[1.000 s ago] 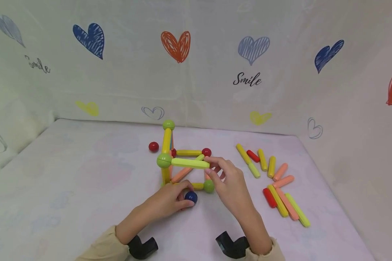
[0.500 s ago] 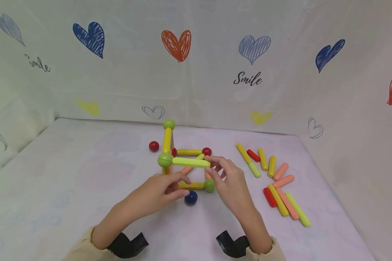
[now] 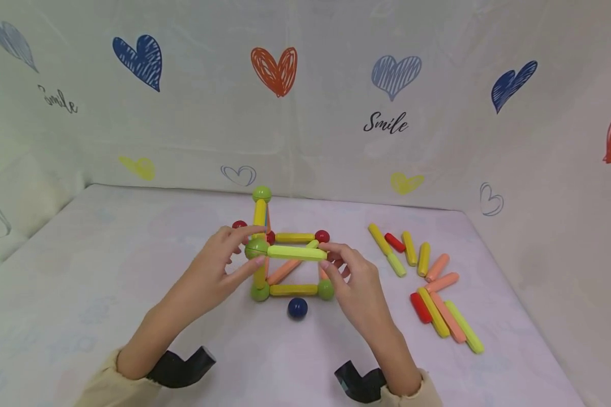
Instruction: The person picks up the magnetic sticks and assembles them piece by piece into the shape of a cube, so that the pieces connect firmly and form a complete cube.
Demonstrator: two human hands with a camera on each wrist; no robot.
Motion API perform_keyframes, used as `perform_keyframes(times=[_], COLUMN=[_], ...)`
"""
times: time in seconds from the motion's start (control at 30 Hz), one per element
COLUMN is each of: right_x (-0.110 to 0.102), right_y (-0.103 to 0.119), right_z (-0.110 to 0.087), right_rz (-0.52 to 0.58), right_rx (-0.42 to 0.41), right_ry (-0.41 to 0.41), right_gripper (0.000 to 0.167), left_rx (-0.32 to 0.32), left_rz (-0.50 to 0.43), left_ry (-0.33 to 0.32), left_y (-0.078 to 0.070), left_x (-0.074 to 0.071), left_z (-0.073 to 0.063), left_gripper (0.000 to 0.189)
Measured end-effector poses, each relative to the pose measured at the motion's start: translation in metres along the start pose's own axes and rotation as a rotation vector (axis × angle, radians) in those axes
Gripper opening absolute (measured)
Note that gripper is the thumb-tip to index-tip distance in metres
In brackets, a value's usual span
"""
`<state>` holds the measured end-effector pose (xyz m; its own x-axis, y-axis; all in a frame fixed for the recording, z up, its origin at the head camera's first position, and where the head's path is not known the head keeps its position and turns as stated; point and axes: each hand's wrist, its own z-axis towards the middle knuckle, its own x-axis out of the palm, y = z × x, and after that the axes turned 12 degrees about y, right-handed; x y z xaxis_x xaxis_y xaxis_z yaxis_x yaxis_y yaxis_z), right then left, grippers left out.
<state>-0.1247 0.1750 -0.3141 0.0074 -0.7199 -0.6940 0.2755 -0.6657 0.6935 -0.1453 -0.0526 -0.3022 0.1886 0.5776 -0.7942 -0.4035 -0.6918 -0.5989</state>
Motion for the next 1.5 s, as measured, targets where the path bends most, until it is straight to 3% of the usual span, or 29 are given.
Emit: perform_keyframes(times=[0.13,0.33,0.47,0.83,0.93,1.07,1.3,1.5], right_x=[0.001,0.001,0.003,0.004,0.004,0.008,0.024,0.038], right_y=[0.000,-0.001,0.000,-0.003,-0.004,-0.008,-0.015,-0.015], right_z=[0.000,0.001,0.001,0.002,0.003,0.006,0.007,0.006], right_rz=[-0.001,-0.011,-0.004,0.000,0.001,-0.025,-0.061,-0.144], right_rx=[0.004,-0.004,-0.012,-0.005,0.049,0.126,0.123,0.122], right_ry=[-0.002,-0.001,-0.013,0.008,0.065,0.208,0.501,0.575], right_gripper=[0.029,0.030,0.032,0.037,0.037,0.029,0.026,0.034], left_rx=[0.010,0.007,0.008,0.017,0.017,0.018,0.027,0.020], left_rz=[-0.024,-0.117,-0.156,-0.178,-0.172,-0.172,-0.197,-0.219], left_ry=[0.058,-0.001,-0.001,-0.034,-0.038,-0.039,-0.036,-0.032], left_y=[0.005,0.005,0.005,0.005,0.005,0.006,0.007,0.007], left_x=[0.014,0.020,0.020,0.022,0.022,0.022,0.022,0.022], left_z=[0.006,0.008,0.010,0.014,0.014,0.014,0.014,0.014], left_gripper=[0.046,0.036,0.033,0.028,0.029,0.029,0.028,0.029])
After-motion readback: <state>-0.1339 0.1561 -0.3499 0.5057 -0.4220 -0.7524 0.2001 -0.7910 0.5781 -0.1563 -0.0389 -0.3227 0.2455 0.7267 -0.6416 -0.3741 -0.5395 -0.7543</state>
